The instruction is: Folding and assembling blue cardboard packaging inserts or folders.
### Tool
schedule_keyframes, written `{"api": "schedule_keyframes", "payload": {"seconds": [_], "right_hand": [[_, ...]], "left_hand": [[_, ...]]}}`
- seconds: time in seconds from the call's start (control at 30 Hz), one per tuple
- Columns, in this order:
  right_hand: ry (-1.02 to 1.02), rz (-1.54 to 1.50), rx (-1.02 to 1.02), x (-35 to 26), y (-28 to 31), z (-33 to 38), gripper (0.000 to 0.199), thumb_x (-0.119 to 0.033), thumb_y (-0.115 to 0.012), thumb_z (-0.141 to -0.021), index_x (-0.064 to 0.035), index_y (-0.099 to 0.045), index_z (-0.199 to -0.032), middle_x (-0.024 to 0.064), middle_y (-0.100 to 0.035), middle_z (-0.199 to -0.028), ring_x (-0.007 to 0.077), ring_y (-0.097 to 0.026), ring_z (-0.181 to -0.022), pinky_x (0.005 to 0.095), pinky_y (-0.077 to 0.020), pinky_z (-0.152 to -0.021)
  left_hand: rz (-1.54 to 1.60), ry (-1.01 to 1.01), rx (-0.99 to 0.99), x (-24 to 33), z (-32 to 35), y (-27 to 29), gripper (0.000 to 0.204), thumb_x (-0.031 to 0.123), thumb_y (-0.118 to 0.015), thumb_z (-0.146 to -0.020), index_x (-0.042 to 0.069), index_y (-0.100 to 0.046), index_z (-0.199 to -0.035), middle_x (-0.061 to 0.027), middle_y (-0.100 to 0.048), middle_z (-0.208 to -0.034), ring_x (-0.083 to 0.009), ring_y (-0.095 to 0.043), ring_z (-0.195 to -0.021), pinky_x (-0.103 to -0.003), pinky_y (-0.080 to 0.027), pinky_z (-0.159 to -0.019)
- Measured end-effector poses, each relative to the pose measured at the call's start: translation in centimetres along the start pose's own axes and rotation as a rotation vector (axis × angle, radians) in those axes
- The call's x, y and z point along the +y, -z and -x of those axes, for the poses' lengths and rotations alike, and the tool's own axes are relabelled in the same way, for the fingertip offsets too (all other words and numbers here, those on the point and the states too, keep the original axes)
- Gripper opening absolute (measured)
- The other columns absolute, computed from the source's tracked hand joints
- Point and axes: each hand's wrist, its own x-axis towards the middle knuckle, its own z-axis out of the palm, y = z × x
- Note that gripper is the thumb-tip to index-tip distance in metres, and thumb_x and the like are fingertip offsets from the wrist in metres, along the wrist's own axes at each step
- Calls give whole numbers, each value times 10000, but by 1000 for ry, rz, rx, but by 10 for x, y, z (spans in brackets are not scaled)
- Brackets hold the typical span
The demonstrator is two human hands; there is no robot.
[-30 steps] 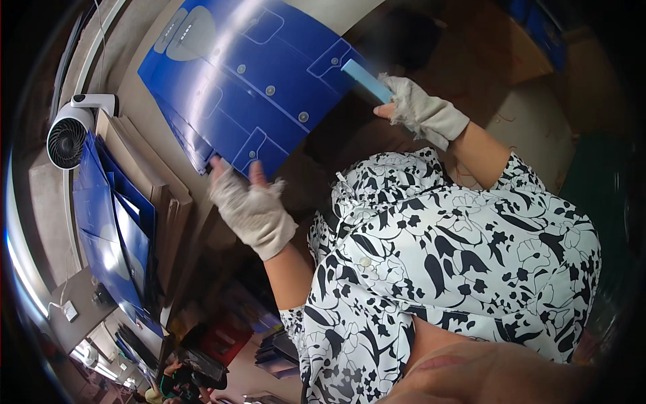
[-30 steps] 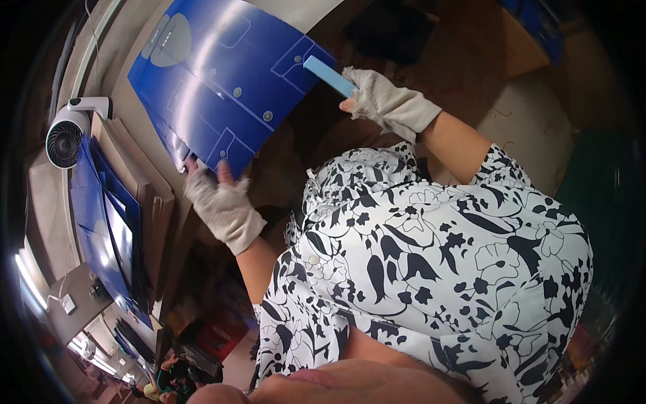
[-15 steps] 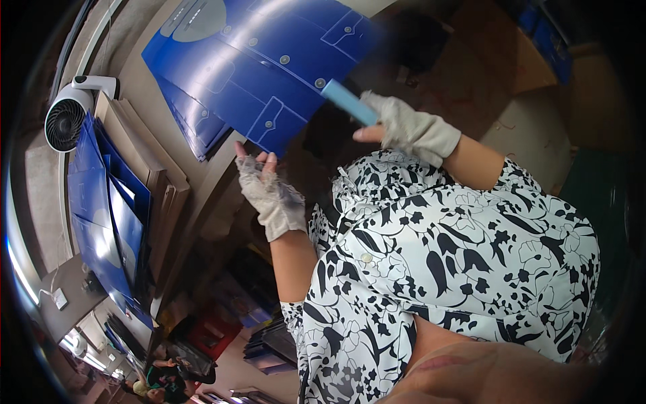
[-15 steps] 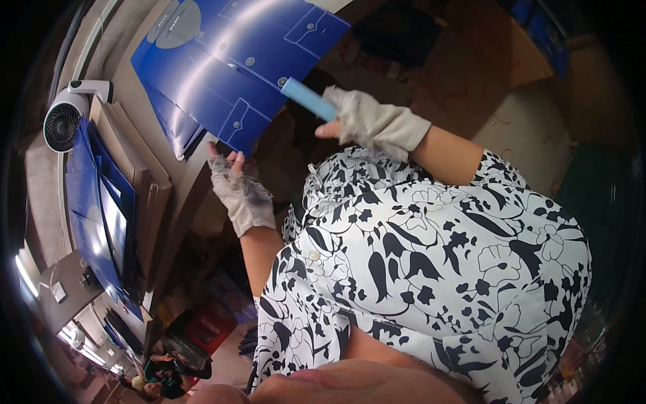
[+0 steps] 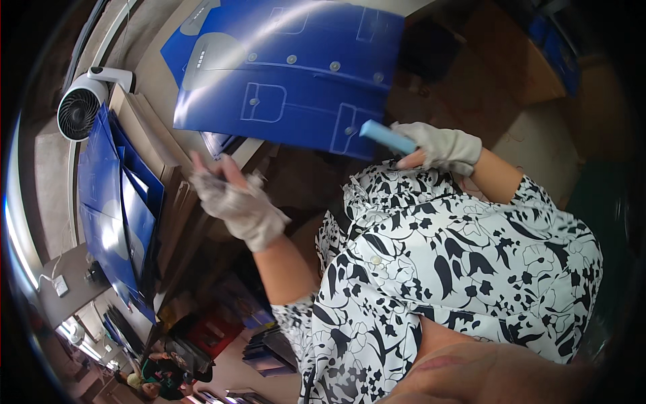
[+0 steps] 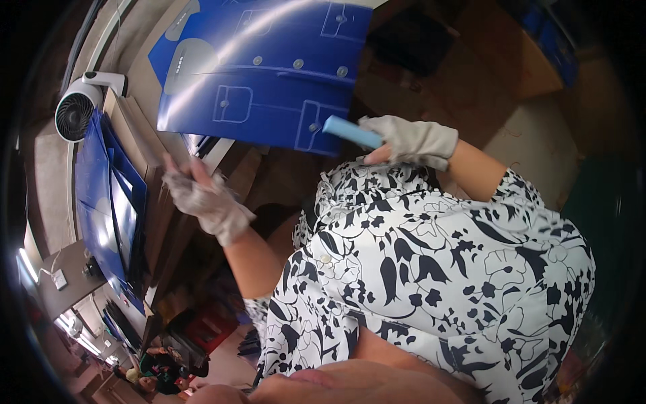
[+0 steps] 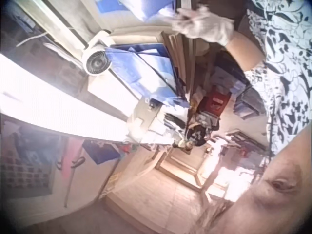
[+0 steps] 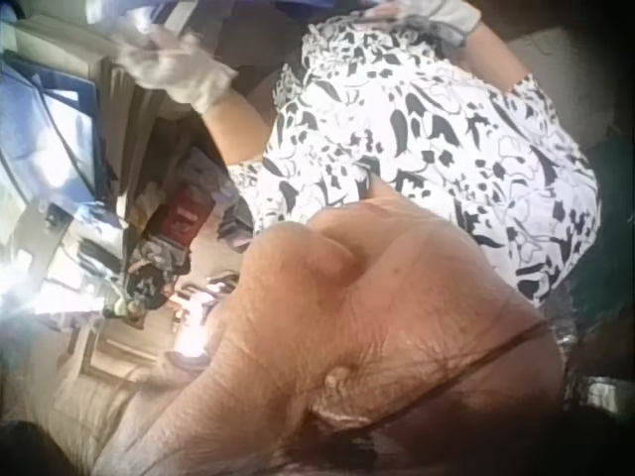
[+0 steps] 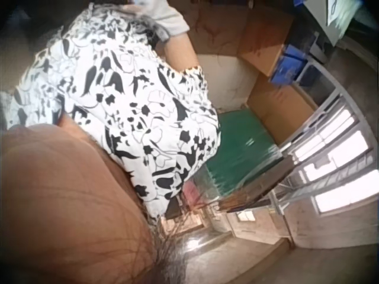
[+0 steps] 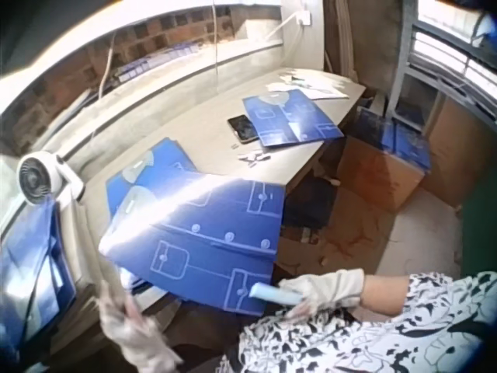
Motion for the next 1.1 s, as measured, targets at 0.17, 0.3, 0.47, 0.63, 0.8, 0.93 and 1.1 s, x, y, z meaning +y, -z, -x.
{"api": "schedule_keyframes", "payload": {"seconds": [0.17, 0.3, 0.47, 0.63, 0.8, 0.93, 1.1], "right_hand": [[-7, -1129, 346, 11, -10, 23, 421, -217, -645, -834, 27, -526, -1157, 141, -632, -896, 259, -641, -788, 391, -549, -756], [67, -1230, 457, -9, -21, 13, 410, -231, -635, -848, 15, -529, -1158, 136, -632, -951, 266, -646, -831, 405, -546, -785], [151, -1249, 619, -19, -14, 12, 391, -181, -631, -858, 43, -541, -1165, 134, -654, -986, 244, -665, -902, 391, -557, -807], [224, -1122, 653, -21, 25, 17, 316, -215, -671, -843, 39, -654, -1031, 134, -694, -958, 218, -693, -861, 330, -579, -770], [239, -989, 754, -24, 63, -6, 280, -203, -630, -877, 18, -658, -1047, 75, -681, -912, 152, -677, -804, 267, -562, -706], [353, -680, 744, -15, 114, -23, 298, -225, -597, -910, 18, -643, -1076, 81, -695, -893, 156, -688, -765, 243, -571, -700], [466, -1094, 602, -37, 143, -33, 333, -247, -590, -910, 53, -567, -1052, 195, -665, -968, 284, -673, -895, 379, -568, -811]], "left_hand": [[-886, -598, -196, -8, -112, -24, 490, 211, -597, -953, -95, -481, -1317, -264, -575, -1246, -324, -590, -1121, -351, -461, -944], [-1021, -92, -483, -15, -151, -40, 673, 471, -568, -913, -41, -487, -1342, -286, -561, -1274, -400, -551, -1181, -426, -428, -989], [-1042, -20, -463, -2, -142, -36, 693, 473, -588, -887, -34, -482, -1347, -301, -580, -1230, -424, -552, -1168, -458, -442, -954], [-1116, 0, -515, -12, -132, -39, 654, 423, -625, -874, -32, -501, -1326, -271, -576, -1258, -417, -549, -1174, -454, -429, -995], [-1076, 39, -521, 7, -116, -25, 683, 469, -604, -878, -38, -500, -1324, -295, -548, -1284, -419, -517, -1222, -438, -421, -1005], [-833, 237, -416, -17, -118, 3, 672, 434, -616, -887, -48, -483, -1335, -264, -597, -1219, -369, -589, -1127, -403, -449, -954], [23, 666, -199, -17, -58, 26, 600, 331, -623, -909, -27, -457, -1362, -191, -604, -1206, -296, -621, -1013, -408, -496, -889]]}}
